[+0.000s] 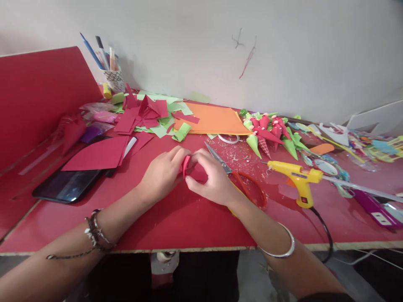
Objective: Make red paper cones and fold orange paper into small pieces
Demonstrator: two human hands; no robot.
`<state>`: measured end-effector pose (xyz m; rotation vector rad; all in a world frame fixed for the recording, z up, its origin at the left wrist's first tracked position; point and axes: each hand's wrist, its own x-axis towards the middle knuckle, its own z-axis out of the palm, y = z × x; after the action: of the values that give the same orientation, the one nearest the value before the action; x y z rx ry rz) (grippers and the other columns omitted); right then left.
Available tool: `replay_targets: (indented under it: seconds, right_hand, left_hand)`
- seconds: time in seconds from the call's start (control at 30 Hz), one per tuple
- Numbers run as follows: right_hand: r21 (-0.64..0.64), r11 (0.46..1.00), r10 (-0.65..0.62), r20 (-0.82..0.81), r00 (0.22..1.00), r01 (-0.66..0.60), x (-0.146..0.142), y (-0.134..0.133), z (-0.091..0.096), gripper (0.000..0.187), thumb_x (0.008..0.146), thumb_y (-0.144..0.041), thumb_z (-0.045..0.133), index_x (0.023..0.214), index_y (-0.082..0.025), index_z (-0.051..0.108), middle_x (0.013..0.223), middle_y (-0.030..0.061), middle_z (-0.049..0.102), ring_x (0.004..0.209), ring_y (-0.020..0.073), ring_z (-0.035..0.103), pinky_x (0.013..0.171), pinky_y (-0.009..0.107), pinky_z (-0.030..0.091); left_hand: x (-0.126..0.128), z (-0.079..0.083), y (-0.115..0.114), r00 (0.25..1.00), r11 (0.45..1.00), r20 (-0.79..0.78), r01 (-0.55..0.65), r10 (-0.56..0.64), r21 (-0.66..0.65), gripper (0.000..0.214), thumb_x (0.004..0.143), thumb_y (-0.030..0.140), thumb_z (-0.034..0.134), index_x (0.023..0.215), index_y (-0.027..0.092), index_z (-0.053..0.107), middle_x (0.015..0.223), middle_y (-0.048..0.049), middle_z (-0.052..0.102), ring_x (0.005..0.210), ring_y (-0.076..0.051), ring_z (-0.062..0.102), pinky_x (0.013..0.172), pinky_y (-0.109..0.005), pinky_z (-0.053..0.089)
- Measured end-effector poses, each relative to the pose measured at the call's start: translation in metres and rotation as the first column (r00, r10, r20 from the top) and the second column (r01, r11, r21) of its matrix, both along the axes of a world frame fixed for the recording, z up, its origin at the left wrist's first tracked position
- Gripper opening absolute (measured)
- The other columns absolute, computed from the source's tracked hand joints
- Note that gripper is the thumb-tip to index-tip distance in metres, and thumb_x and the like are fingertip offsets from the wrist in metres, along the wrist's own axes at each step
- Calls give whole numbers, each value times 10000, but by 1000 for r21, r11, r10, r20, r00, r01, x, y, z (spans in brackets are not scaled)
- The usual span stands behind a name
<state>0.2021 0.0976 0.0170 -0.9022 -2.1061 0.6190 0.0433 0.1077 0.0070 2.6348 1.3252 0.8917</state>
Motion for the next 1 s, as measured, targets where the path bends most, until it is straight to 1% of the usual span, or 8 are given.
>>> replay_targets:
  seconds: [0.1,0.2,0.3,0.53,0.67,0.77,0.9,1.0]
  right_hand:
    - [70,997,-44,93,995,37,-1,1,-2,47,752,-232,506,785,-210,480,813,29,481,779,174,483,730,322,410]
    - [108,993,-54,127,990,40,-3,1,-3,62,757,-165,464,714,-208,477,740,16,472,719,161,470,702,313,399]
    - [67,996,-70,47,996,66,-2,1,-4,148,741,-108,447,638,-207,410,669,-10,437,646,137,448,628,276,391]
    - [-32,998,-46,-9,999,46,1,4,-5,145,757,-178,517,665,-201,408,688,-21,462,655,120,467,602,248,377]
    - [-4,995,-95,20,995,95,0,5,-6,189,771,-176,496,635,-202,367,619,-37,416,568,104,412,518,231,310]
    - [9,996,-84,28,996,84,1,5,-8,152,788,-149,448,657,-199,387,612,-33,448,552,99,418,512,225,300]
    - [119,971,-217,82,973,206,2,6,-10,171,775,-172,441,613,-197,392,537,-37,419,499,102,368,508,235,277]
    - [215,944,-284,143,948,250,2,6,-11,200,732,-170,466,554,-197,379,488,-44,382,490,104,348,551,237,303]
  left_hand:
    - [-1,2,1,981,985,-184,-36,67,166,73,771,145,433,808,205,452,742,-36,558,694,-202,498,563,-301,328]
    - [-2,1,3,967,962,-220,-70,131,266,39,768,202,473,790,219,446,735,-41,578,769,-240,486,617,-343,315]
    - [-4,-1,7,984,969,-139,-73,108,237,90,744,231,507,784,216,428,783,-45,583,820,-248,484,667,-358,324]
    - [-10,-3,11,989,991,-138,76,-61,107,132,745,224,514,718,206,386,639,4,519,552,-157,457,529,-260,320]
    - [-11,-4,11,978,981,-167,145,-123,128,124,762,264,532,763,206,423,663,-5,541,549,-161,462,508,-259,312]
    - [-10,-2,10,983,979,-131,144,-125,144,112,772,252,516,849,200,454,757,-30,564,652,-180,508,590,-285,365]
    - [-6,5,5,992,974,45,109,-121,199,418,692,363,585,1038,187,428,1050,-110,505,960,-253,467,775,-361,364]
    - [-4,7,2,989,979,51,126,-135,157,389,684,469,563,933,188,461,943,-68,533,871,-223,478,752,-355,334]
